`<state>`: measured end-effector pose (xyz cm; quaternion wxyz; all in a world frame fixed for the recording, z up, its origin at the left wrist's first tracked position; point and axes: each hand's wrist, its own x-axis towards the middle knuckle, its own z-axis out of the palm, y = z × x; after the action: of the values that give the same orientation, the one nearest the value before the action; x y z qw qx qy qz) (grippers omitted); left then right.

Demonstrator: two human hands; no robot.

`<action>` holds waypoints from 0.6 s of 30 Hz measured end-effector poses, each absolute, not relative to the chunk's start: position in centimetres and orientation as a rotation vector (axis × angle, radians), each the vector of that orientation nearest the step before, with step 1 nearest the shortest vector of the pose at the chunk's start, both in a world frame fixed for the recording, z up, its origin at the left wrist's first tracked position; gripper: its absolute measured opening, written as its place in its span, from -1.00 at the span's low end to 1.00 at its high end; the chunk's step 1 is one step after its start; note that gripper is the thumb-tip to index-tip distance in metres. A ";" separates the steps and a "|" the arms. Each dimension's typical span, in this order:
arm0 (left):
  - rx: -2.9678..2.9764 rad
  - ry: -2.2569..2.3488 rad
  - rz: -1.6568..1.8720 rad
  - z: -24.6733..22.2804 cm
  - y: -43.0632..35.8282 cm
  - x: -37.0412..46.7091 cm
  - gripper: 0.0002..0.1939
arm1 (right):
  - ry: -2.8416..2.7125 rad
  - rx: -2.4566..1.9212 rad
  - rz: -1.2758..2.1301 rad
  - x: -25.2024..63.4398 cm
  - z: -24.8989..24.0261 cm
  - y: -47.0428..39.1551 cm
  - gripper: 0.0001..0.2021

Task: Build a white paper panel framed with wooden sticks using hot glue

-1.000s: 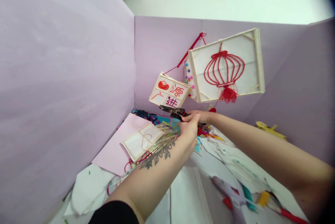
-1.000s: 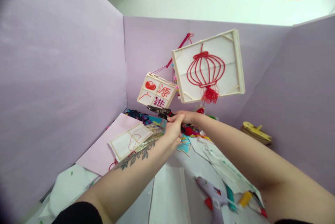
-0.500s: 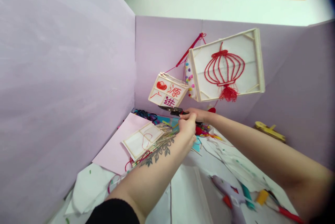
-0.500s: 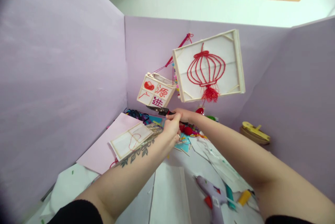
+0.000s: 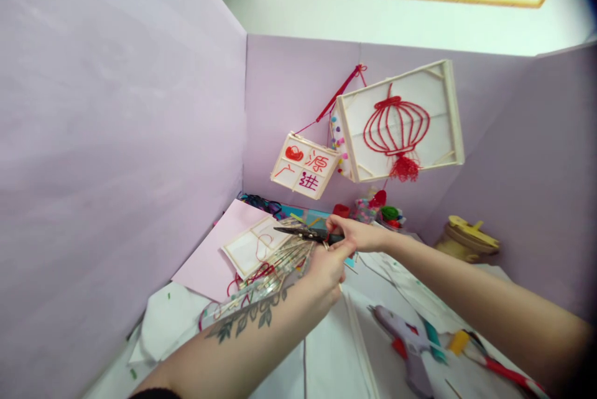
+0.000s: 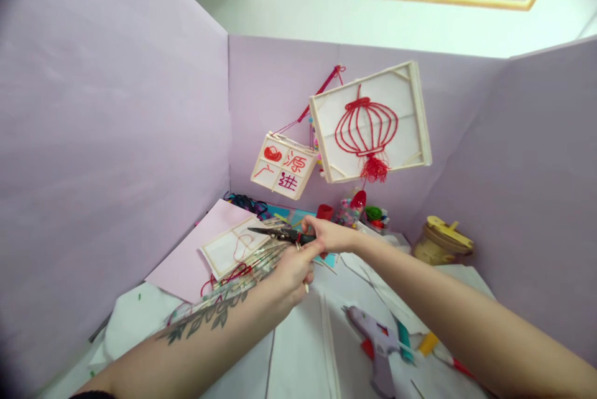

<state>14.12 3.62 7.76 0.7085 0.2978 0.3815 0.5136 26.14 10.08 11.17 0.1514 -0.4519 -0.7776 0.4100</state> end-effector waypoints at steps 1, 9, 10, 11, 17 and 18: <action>0.693 0.828 1.141 7.7 3.2 13.5 -0.54 | -2.191 -1.309 1.160 25.6 11.1 9.2 -0.64; 0.859 0.811 1.048 7.9 1.0 9.7 -0.43 | -2.071 -1.629 1.120 21.5 12.5 4.2 -0.82; 0.871 0.814 1.053 7.8 0.7 9.4 -0.42 | -2.106 -1.627 1.098 21.0 12.7 3.6 -0.86; 0.885 0.813 1.067 7.7 0.4 9.1 -0.42 | -2.147 -1.619 1.071 20.5 13.0 3.0 -0.91; 0.853 0.770 1.105 7.8 -1.6 6.4 -0.49 | -1.970 -1.809 0.935 16.6 14.1 -0.9 -0.92; 0.825 0.776 1.109 8.0 -1.8 5.6 -0.51 | -1.871 -1.792 1.007 15.7 14.0 -1.1 -0.89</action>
<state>5.63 -1.80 8.02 0.7020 0.3706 0.3488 0.4982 15.70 -1.14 14.00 0.1801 -0.6341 -0.6623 0.3563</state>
